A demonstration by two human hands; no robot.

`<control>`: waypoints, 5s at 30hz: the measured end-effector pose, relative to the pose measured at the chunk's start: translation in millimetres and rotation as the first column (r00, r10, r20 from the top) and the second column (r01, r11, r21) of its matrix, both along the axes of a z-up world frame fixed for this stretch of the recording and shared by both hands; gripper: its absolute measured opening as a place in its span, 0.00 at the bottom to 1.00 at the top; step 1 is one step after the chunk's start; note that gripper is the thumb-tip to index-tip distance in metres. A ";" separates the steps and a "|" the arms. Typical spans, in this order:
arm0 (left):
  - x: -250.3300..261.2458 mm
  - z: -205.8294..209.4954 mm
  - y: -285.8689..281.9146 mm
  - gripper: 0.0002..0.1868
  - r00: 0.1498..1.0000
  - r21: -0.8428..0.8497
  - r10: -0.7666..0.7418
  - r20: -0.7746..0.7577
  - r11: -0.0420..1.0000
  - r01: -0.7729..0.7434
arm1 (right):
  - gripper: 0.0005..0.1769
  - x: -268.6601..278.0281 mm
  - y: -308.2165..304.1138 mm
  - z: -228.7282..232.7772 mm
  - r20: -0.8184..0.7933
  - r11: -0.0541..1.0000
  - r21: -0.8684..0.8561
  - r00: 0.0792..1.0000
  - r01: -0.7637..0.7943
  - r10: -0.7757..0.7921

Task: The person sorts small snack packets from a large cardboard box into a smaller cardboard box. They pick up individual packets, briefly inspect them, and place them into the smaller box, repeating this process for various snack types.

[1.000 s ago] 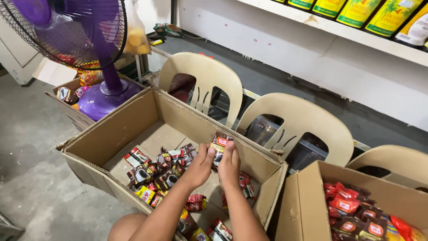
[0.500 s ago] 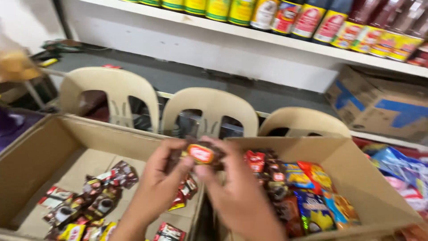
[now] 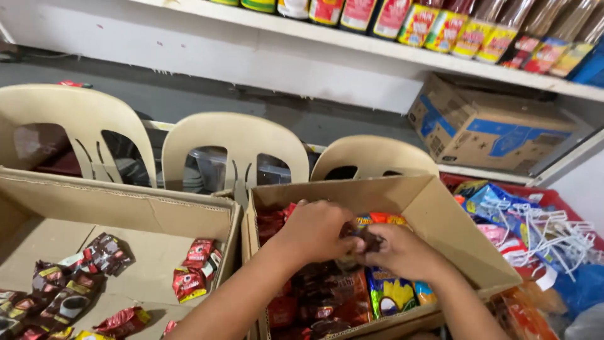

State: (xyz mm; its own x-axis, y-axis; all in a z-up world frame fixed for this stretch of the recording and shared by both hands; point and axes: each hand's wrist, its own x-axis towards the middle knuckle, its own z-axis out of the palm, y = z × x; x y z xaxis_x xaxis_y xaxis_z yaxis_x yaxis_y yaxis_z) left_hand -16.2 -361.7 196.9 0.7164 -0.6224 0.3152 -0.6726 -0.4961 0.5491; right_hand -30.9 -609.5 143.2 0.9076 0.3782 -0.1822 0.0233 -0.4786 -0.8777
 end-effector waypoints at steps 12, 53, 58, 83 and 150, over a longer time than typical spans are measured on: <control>4.7 -32.4 -10.2 0.16 0.995 0.263 0.030 0.094 0.963 -0.054 | 0.22 -4.8 20.5 -3.6 0.026 0.977 -0.211 0.999 0.028 -0.023; -11.3 -24.0 22.4 0.15 0.957 -0.438 0.176 0.232 0.897 -0.059 | 0.44 -24.4 16.1 21.9 0.357 0.933 -0.257 0.922 0.253 -0.152; -50.3 -18.7 100.4 0.12 0.944 -0.540 0.202 0.260 0.841 -0.031 | 0.31 -48.6 17.1 28.9 0.468 0.907 0.213 0.777 0.363 -0.421; 53.2 -212.4 452.7 0.20 0.618 0.465 0.674 -0.405 0.733 -0.496 | 0.11 138.5 517.1 -189.1 -0.123 0.925 0.350 0.986 0.147 -0.111; 29.3 -172.1 414.9 0.16 0.818 -0.575 0.271 -0.508 0.601 -0.556 | 0.13 142.8 470.1 -95.4 -0.060 0.911 0.385 0.981 -0.148 0.184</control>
State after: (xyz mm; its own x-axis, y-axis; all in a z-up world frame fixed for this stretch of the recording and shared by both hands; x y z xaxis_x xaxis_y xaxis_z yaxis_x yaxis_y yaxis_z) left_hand 13.2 53.1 24.8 0.9789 0.0568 0.1962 -0.1923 -0.0672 0.9790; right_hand 111.9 -139.3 47.8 0.8116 0.5791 -0.0765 -0.0164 -0.1084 -0.9940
